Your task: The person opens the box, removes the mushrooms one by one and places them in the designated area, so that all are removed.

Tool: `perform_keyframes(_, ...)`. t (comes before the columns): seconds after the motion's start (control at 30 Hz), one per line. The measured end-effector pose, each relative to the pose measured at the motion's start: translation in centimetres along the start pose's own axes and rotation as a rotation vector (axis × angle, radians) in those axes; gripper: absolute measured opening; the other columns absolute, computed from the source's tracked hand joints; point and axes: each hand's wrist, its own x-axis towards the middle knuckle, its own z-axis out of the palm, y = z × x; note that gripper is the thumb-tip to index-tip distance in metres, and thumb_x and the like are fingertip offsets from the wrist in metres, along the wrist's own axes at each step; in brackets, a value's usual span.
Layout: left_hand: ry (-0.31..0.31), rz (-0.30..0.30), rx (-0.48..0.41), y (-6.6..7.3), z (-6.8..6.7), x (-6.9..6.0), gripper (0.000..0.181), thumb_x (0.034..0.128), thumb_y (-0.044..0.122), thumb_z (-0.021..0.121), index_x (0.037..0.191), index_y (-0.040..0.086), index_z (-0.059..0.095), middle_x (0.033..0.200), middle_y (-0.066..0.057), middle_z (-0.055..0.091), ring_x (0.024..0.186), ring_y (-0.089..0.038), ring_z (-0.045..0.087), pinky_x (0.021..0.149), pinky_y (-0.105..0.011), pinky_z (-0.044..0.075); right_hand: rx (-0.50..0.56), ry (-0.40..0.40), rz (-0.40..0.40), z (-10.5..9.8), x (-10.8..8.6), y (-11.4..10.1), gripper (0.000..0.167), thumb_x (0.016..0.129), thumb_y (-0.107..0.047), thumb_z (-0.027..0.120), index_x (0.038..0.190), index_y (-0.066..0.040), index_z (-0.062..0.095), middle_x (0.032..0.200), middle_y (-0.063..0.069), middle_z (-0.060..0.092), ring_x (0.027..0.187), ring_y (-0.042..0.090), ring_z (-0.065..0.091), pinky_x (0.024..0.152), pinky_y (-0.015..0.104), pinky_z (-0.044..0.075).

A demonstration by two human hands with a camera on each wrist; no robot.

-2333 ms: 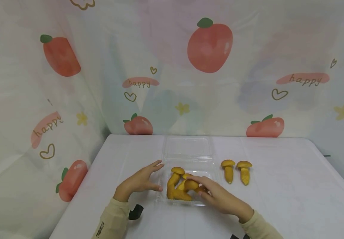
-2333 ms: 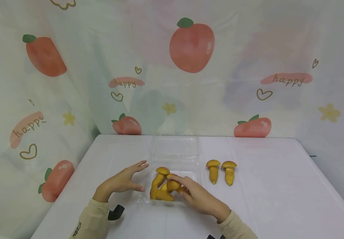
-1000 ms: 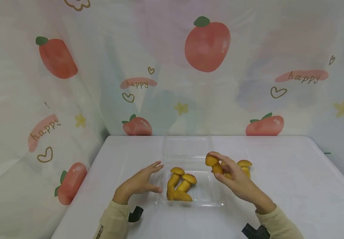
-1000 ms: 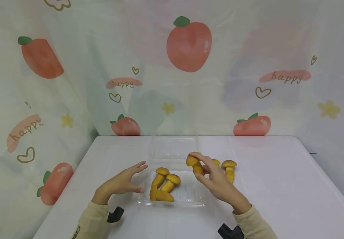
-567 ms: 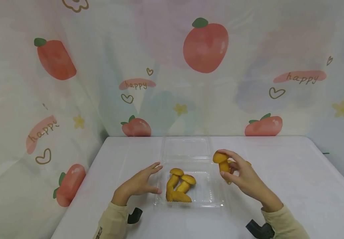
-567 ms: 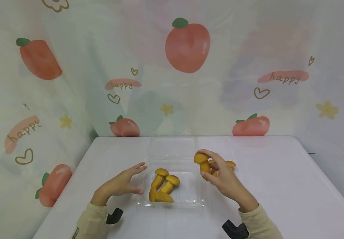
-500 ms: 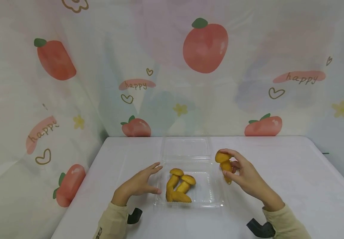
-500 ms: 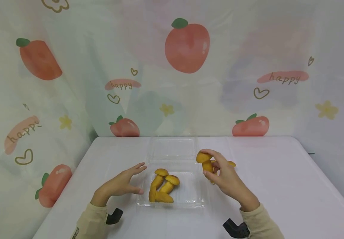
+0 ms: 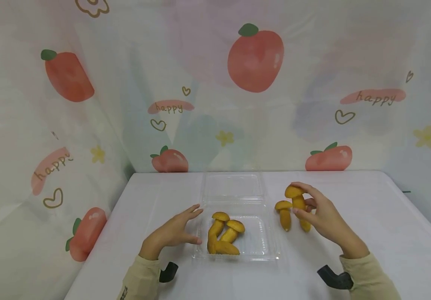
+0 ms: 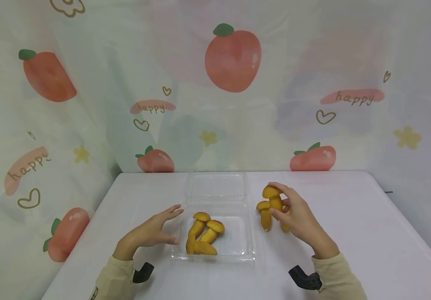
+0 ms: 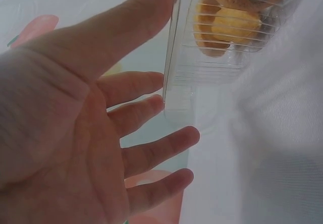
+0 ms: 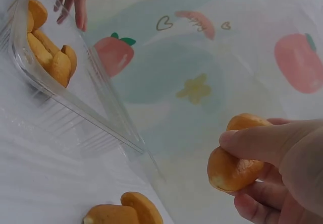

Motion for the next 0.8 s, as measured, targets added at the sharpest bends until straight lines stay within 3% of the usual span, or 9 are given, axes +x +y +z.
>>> perform_keyframes(0.2, 0.0, 0.005, -0.006, 0.1, -0.1, 0.0, 0.091, 0.0799, 0.028, 0.087, 0.155, 0.007, 0.04, 0.168, -0.014, 0.027, 0.152, -0.041, 0.03, 0.119, -0.065, 0.029, -0.004, 0.014, -0.018, -0.8, -0.1, 1.1, 0.069, 0.087, -0.005, 0.078, 0.148, -0.009, 0.046, 0.132, 0.018, 0.055, 0.077, 0.006, 0.061, 0.068, 0.015, 0.05)
perform_keyframes(0.4, 0.003, 0.007, 0.014, 0.2, -0.1, 0.1, 0.092, 0.0792, 0.029, 0.087, 0.155, 0.007, 0.04, 0.167, -0.014, 0.028, 0.152, -0.041, 0.031, 0.119, -0.064, 0.03, -0.003, 0.008, -0.021, -1.3, -0.2, 2.1, 0.067, 0.088, -0.005, 0.077, 0.148, -0.007, 0.045, 0.132, 0.02, 0.055, 0.074, 0.003, 0.059, 0.064, 0.016, 0.048)
perform_keyframes(0.8, 0.01, 0.005, -0.001, 0.0, 0.1, 0.0, 0.092, 0.079, 0.028, 0.087, 0.155, 0.006, 0.04, 0.167, -0.015, 0.027, 0.152, -0.042, 0.03, 0.118, -0.065, 0.031, -0.107, -0.043, 0.104, -1.8, -0.3, 3.6, 0.069, 0.091, -0.014, 0.076, 0.15, -0.007, 0.042, 0.137, 0.025, 0.051, 0.091, 0.031, 0.065, 0.068, 0.016, 0.049)
